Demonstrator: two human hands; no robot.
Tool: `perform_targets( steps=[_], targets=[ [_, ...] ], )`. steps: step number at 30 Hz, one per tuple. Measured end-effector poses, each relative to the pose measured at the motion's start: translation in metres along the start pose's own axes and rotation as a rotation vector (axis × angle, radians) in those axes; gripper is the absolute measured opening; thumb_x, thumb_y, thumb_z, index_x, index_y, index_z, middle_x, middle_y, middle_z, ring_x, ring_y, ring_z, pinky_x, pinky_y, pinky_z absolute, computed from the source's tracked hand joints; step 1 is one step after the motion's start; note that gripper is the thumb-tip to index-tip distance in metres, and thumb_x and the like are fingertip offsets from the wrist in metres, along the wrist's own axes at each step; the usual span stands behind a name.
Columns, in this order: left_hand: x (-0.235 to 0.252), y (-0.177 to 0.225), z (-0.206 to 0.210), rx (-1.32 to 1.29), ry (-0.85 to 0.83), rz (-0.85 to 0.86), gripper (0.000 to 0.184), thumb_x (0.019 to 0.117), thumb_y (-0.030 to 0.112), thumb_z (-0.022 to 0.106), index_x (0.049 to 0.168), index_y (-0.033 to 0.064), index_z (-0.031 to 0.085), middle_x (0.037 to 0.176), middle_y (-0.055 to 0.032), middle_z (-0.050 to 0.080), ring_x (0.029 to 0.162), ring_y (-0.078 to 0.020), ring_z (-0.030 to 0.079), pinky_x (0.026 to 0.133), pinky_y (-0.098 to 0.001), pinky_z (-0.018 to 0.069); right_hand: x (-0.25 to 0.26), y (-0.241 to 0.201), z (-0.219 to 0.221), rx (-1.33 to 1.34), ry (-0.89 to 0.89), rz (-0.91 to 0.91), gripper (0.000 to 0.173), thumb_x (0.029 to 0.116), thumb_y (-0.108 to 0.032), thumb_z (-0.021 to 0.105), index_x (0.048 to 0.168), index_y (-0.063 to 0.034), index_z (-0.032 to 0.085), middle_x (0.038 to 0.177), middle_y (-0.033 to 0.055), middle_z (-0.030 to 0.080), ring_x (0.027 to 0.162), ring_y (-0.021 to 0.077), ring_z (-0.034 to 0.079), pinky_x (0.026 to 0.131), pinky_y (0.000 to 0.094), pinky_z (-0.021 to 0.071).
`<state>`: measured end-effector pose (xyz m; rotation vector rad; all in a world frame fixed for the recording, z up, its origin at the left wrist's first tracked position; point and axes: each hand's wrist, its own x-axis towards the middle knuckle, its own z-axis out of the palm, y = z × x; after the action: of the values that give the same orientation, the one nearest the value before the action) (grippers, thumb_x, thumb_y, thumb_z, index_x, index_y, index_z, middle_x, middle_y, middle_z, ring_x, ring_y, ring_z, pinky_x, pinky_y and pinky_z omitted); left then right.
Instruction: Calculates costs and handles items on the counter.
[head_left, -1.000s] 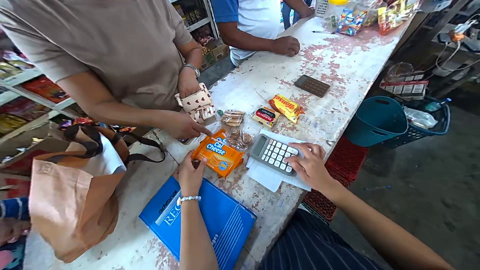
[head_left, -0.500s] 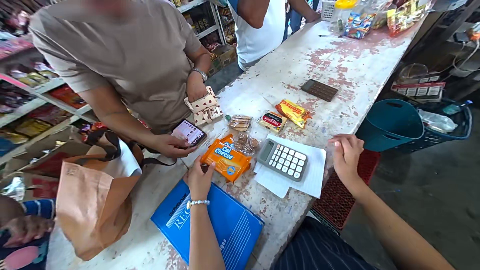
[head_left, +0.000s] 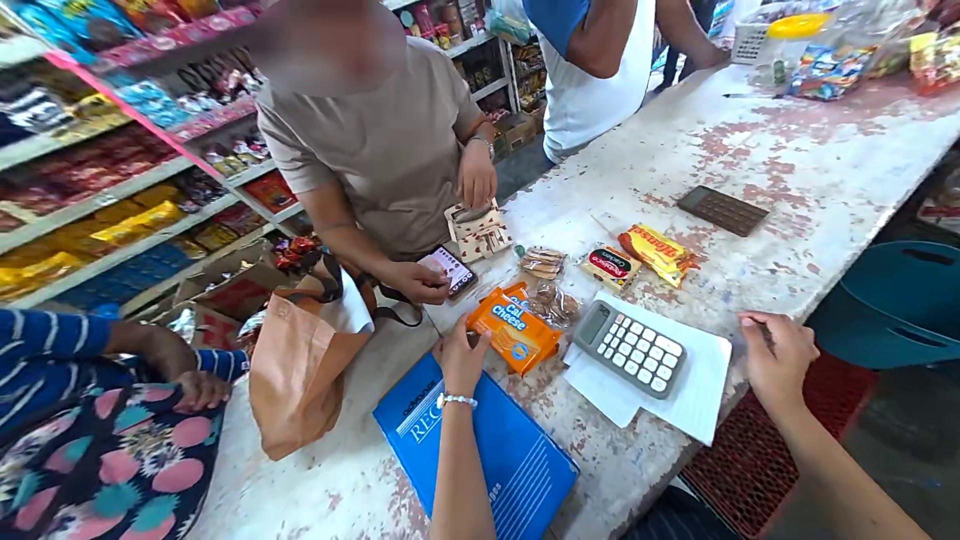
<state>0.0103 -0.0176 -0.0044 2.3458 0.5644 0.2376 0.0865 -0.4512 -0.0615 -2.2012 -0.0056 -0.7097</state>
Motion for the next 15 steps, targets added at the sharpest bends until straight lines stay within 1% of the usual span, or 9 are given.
perform_targets(
  steps=[3,4,5,7,9,10,12,14,15],
  targets=[
    [-0.002,0.004,0.001,0.049,0.011,0.008,0.057,0.0994,0.026,0.066,0.148,0.0011,0.050,0.128,-0.0209,0.067,0.121,-0.0356,0.062,0.117,-0.0628,0.0245,0.000,0.001,-0.001,0.000,0.006,0.011,0.041,0.1014,-0.026,0.046,0.107,0.0047,0.072,0.106,0.0279,0.068,0.107,0.0511,0.057,0.097,0.0697,0.0306],
    [-0.002,0.007,0.002,0.074,0.024,-0.001,0.058,0.0999,0.027,0.065,0.149,-0.0001,0.049,0.126,-0.0216,0.067,0.118,-0.0363,0.063,0.115,-0.0627,0.0273,0.000,0.001,-0.001,0.001,0.005,0.012,0.041,0.1015,-0.026,0.045,0.107,0.0044,0.072,0.106,0.0273,0.068,0.107,0.0510,0.057,0.098,0.0697,0.0306],
    [-0.003,0.010,0.003,0.098,0.038,-0.021,0.060,0.1004,0.029,0.065,0.149,-0.0016,0.048,0.123,-0.0221,0.068,0.115,-0.0365,0.064,0.113,-0.0623,0.0298,-0.001,0.002,-0.001,0.001,0.002,0.013,0.041,0.1014,-0.026,0.045,0.108,0.0041,0.072,0.106,0.0270,0.068,0.107,0.0511,0.056,0.097,0.0700,0.0305],
    [-0.004,0.014,0.004,0.107,0.074,-0.051,0.061,0.0999,0.029,0.066,0.148,-0.0039,0.047,0.114,-0.0209,0.070,0.108,-0.0357,0.066,0.112,-0.0618,0.0317,-0.001,0.002,-0.001,0.000,-0.002,0.013,0.041,0.1011,-0.027,0.046,0.107,0.0038,0.072,0.105,0.0269,0.068,0.106,0.0512,0.056,0.097,0.0701,0.0308],
    [-0.005,0.013,0.006,0.061,0.135,-0.038,0.060,0.0971,0.024,0.070,0.144,-0.0058,0.050,0.105,-0.0195,0.073,0.100,-0.0351,0.069,0.108,-0.0620,0.0362,-0.001,0.003,-0.001,0.007,0.002,0.020,0.041,0.1011,-0.028,0.046,0.107,0.0032,0.073,0.105,0.0266,0.068,0.106,0.0501,0.056,0.097,0.0692,0.0308],
    [-0.004,0.010,0.008,0.014,0.158,-0.017,0.058,0.0958,0.021,0.071,0.143,-0.0063,0.051,0.105,-0.0196,0.073,0.099,-0.0353,0.069,0.106,-0.0615,0.0386,-0.001,0.004,-0.001,0.008,0.008,0.021,0.041,0.1011,-0.028,0.046,0.107,0.0031,0.073,0.104,0.0266,0.068,0.106,0.0500,0.056,0.097,0.0693,0.0307],
    [-0.002,0.001,0.010,-0.113,0.183,0.073,0.053,0.0950,0.012,0.070,0.140,-0.0090,0.053,0.110,-0.0219,0.073,0.104,-0.0372,0.070,0.101,-0.0588,0.0456,0.000,0.004,-0.001,0.006,0.014,0.015,0.041,0.1012,-0.028,0.047,0.107,0.0037,0.072,0.105,0.0265,0.068,0.107,0.0501,0.057,0.097,0.0691,0.0317],
    [-0.001,-0.004,0.008,-0.230,0.131,0.155,0.052,0.0974,0.010,0.063,0.143,-0.0108,0.049,0.122,-0.0253,0.069,0.115,-0.0377,0.066,0.103,-0.0530,0.0479,0.000,0.004,-0.001,0.007,0.015,0.013,0.040,0.1014,-0.026,0.048,0.107,0.0041,0.073,0.105,0.0266,0.069,0.106,0.0493,0.058,0.097,0.0684,0.0329],
    [0.000,-0.005,0.009,-0.261,0.100,0.182,0.054,0.0974,0.011,0.062,0.144,-0.0111,0.046,0.127,-0.0268,0.066,0.119,-0.0381,0.064,0.104,-0.0516,0.0470,0.000,0.003,-0.002,0.007,0.013,0.015,0.039,0.1012,-0.025,0.048,0.107,0.0039,0.073,0.105,0.0263,0.069,0.106,0.0487,0.058,0.097,0.0676,0.0332]
  ],
)
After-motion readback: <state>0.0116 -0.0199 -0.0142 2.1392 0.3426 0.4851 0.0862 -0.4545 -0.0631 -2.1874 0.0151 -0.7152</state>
